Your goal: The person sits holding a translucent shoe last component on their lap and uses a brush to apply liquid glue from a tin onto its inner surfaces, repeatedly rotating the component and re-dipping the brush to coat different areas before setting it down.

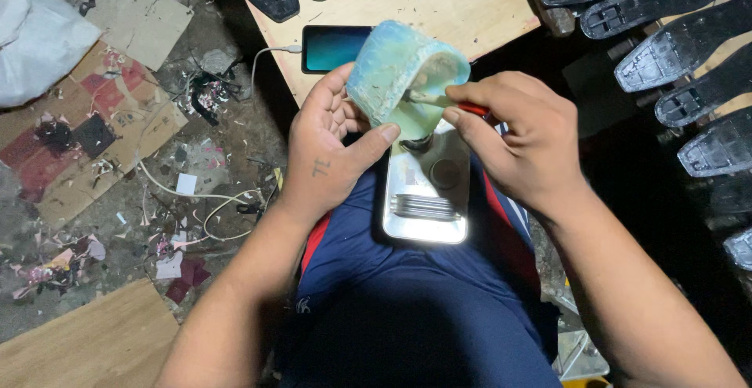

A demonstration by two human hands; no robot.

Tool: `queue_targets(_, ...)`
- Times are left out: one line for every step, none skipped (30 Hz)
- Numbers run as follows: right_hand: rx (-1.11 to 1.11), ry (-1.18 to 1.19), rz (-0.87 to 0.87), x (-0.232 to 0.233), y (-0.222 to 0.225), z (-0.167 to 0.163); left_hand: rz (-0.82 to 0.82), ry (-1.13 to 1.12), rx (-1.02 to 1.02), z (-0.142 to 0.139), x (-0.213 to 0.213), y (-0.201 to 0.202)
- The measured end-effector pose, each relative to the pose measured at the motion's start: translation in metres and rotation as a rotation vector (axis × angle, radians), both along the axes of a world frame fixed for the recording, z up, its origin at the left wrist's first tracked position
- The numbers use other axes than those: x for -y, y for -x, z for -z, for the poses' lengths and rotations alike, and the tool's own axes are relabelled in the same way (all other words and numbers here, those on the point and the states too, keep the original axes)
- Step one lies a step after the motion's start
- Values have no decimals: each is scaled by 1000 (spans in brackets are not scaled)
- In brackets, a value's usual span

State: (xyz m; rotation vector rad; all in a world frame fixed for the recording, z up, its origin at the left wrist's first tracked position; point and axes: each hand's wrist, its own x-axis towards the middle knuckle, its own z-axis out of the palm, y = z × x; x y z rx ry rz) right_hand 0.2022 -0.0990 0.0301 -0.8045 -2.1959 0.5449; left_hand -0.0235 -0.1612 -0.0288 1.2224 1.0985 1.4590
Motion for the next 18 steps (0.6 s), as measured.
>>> queue_targets(-2, -76, -6, 2, -1, -5, -8, 4, 57, 0, -1, 2)
queue_targets(-3, -153, -12, 6, -3, -9, -17, 7, 115, 0, -3, 4)
queue_targets(-5, -228, -21, 10, -4, -14, -28, 11, 173, 0, -3, 6)
queue_targets(29, -247, -47, 16, -5, -18, -31, 0, 205, 1, -4, 9)
queue_targets(62, -267, -70, 21, -5, -20, -30, -13, 237, 2, -6, 12)
queue_targets(95, -292, -91, 26, -7, -23, -27, -30, 268, 4, -8, 14)
queue_targets(81, -278, -102, 32, -9, -24, -38, -17, 263, 5, -9, 17)
queue_targets(67, -261, -116, 37, -12, -24, -51, 0, 260, 7, -9, 19)
queue_targets(54, -242, -130, 41, -15, -24, -64, 20, 258, 9, -9, 20)
queue_targets(50, -267, -102, 43, -17, -23, -61, 20, 261, 11, -9, 20)
queue_targets(46, -293, -73, 45, -20, -22, -57, 21, 264, 13, -9, 20)
queue_targets(41, -319, -42, 46, -21, -21, -52, 21, 266, 15, -9, 20)
queue_targets(42, -219, -87, 47, -23, -22, -36, 18, 271, 16, -9, 19)
queue_targets(42, -123, -131, 47, -24, -23, -19, 11, 276, 17, -9, 18)
queue_targets(42, -26, -177, 47, -23, -25, -4, 5, 280, 18, -9, 18)
queue_targets(12, -44, -124, 46, -23, -29, 8, 18, 293, 18, -9, 17)
queue_targets(-16, -57, -72, 45, -22, -33, 17, 35, 306, 18, -9, 17)
queue_targets(-45, -69, -18, 44, -20, -38, 27, 52, 319, 18, -9, 17)
